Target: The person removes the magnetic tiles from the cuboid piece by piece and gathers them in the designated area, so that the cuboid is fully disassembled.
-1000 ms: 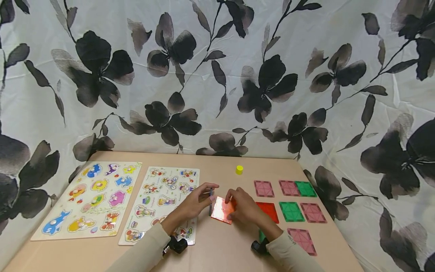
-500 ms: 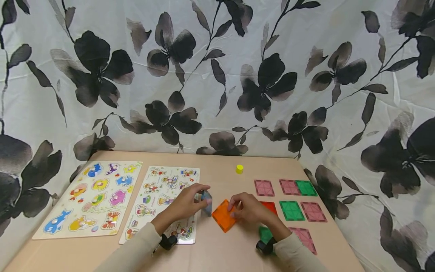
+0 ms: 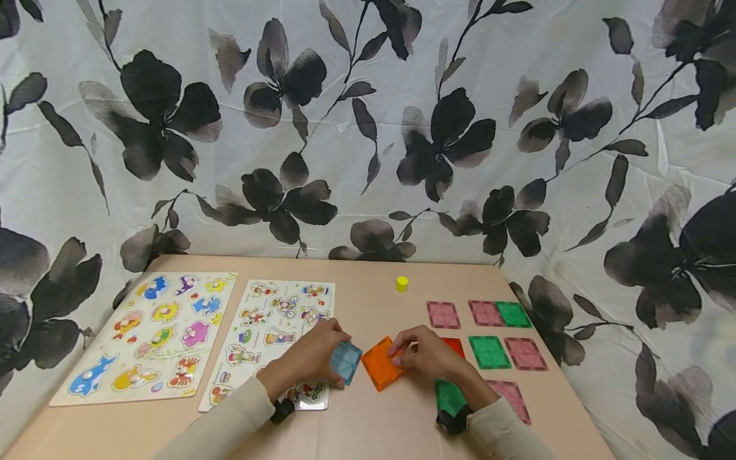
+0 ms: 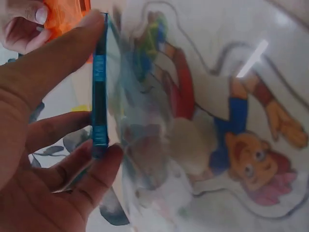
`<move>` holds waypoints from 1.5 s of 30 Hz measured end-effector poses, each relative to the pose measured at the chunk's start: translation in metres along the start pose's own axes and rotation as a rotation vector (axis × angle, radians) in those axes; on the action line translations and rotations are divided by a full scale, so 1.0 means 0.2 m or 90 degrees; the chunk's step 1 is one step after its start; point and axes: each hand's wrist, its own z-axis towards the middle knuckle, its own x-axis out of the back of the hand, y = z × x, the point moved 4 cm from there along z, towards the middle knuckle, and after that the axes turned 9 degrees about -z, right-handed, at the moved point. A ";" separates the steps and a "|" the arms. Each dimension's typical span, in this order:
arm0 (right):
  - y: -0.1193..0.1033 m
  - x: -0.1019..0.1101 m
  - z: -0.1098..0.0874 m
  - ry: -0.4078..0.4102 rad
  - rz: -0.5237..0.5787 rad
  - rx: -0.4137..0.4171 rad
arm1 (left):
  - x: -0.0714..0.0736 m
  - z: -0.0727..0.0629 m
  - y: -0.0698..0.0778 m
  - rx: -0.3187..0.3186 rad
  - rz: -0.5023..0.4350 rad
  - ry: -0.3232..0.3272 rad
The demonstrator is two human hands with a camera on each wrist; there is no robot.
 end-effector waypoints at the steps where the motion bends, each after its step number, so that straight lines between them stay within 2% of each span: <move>1: 0.00 0.00 0.00 0.001 0.003 0.000 | 0.00 0.00 0.01 -0.003 0.007 -0.006; 5: 0.02 0.00 -0.01 0.008 0.020 -0.006 | 0.00 -0.01 0.04 -0.016 0.046 -0.012; 9: 0.04 0.02 -0.06 0.037 0.048 -0.022 | 0.00 -0.02 0.06 -0.043 0.085 0.018; 14: 0.07 0.11 -0.18 0.076 0.111 -0.031 | -0.01 -0.03 0.10 -0.068 0.123 0.073; 17: 0.12 0.17 -0.28 0.072 0.196 -0.035 | -0.03 -0.03 0.14 -0.075 0.134 0.086; 19: 0.15 0.22 -0.36 0.084 0.213 -0.044 | -0.05 -0.03 0.16 -0.080 0.136 0.091; 21: 0.20 0.26 -0.43 0.103 0.202 -0.055 | -0.07 -0.03 0.18 -0.083 0.135 0.092; 25: 0.32 0.34 -0.59 0.189 0.107 -0.117 | -0.12 -0.01 0.22 -0.082 0.141 0.089; 30: 0.49 0.43 -0.78 0.276 0.088 -0.217 | -0.18 0.01 0.27 -0.085 0.143 0.070; 34: 0.61 0.48 -0.92 0.294 0.102 -0.294 | -0.23 0.03 0.30 -0.082 0.138 0.057; 39: 0.77 0.54 -1.06 0.310 0.107 -0.357 | -0.28 0.03 0.33 -0.076 0.126 0.045; 45: 0.90 0.56 -1.15 0.324 0.079 -0.398 | -0.31 0.04 0.37 -0.077 0.145 0.032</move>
